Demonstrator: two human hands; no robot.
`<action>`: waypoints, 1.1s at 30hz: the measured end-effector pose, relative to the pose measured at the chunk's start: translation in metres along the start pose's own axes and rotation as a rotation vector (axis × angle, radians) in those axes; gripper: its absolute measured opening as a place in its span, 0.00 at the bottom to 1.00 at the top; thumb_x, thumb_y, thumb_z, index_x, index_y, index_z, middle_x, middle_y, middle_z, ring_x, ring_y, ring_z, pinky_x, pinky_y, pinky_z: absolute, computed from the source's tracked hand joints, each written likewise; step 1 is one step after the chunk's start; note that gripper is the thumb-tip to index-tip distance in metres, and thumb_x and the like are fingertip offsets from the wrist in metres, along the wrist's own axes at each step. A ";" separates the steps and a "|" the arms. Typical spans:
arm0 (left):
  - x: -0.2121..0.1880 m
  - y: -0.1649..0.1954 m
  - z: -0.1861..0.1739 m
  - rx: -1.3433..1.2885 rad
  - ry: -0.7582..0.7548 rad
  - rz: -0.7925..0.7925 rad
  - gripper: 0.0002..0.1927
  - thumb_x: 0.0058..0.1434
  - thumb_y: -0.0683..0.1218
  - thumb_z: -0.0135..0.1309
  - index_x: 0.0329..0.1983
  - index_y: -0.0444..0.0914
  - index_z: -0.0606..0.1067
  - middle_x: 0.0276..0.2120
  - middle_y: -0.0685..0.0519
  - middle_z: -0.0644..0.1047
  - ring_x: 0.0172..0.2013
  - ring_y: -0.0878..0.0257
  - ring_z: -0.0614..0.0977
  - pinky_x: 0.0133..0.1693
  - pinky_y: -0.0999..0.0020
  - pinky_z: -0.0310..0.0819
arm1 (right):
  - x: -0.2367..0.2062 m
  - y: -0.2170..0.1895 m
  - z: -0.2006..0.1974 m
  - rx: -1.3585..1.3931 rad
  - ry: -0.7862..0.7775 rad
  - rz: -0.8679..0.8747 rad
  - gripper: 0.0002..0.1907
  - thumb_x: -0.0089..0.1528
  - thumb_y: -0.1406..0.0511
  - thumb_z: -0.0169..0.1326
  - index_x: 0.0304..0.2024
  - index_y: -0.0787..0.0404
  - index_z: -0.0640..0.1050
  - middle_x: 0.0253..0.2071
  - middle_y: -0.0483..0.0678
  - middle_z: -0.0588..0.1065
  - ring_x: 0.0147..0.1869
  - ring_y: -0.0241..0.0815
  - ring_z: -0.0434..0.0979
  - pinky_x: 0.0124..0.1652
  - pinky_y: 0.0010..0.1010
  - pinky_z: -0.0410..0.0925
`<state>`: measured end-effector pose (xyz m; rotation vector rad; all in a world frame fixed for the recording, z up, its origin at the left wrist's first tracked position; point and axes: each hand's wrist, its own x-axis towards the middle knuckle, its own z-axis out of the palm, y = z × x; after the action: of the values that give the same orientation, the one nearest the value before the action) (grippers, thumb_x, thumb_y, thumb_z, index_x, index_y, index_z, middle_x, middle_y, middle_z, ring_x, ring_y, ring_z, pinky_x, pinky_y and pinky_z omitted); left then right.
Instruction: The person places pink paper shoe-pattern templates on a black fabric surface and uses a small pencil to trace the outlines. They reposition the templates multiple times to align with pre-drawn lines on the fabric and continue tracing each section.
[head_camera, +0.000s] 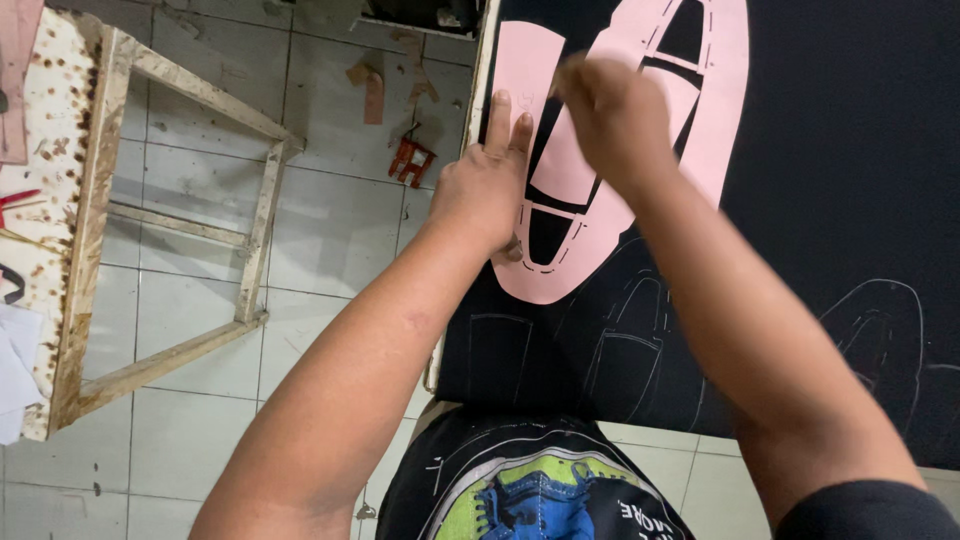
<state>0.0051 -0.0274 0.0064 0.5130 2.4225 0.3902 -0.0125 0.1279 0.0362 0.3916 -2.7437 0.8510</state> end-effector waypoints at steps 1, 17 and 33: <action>0.003 -0.002 0.003 -0.017 0.052 0.014 0.68 0.46 0.42 0.72 0.81 0.47 0.39 0.75 0.43 0.43 0.52 0.41 0.76 0.53 0.53 0.77 | -0.015 -0.006 0.001 0.038 -0.026 -0.009 0.03 0.70 0.69 0.58 0.44 0.63 0.81 0.38 0.53 0.79 0.39 0.51 0.82 0.39 0.37 0.73; -0.005 0.001 -0.003 0.088 0.020 0.042 0.77 0.27 0.46 0.80 0.77 0.37 0.44 0.76 0.38 0.37 0.53 0.47 0.76 0.49 0.59 0.79 | -0.099 0.000 0.009 0.143 -0.313 0.281 0.09 0.68 0.67 0.55 0.47 0.66 0.79 0.42 0.55 0.82 0.44 0.50 0.84 0.43 0.36 0.75; -0.003 0.001 -0.002 0.104 -0.016 0.026 0.79 0.28 0.52 0.82 0.77 0.38 0.42 0.75 0.38 0.35 0.55 0.47 0.75 0.51 0.57 0.78 | -0.112 -0.011 0.007 0.209 -0.231 0.317 0.06 0.68 0.68 0.56 0.45 0.65 0.81 0.40 0.53 0.81 0.42 0.45 0.84 0.42 0.31 0.75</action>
<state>0.0062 -0.0281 0.0096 0.5911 2.4323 0.2711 0.0943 0.1353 0.0018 0.0933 -2.9883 1.2497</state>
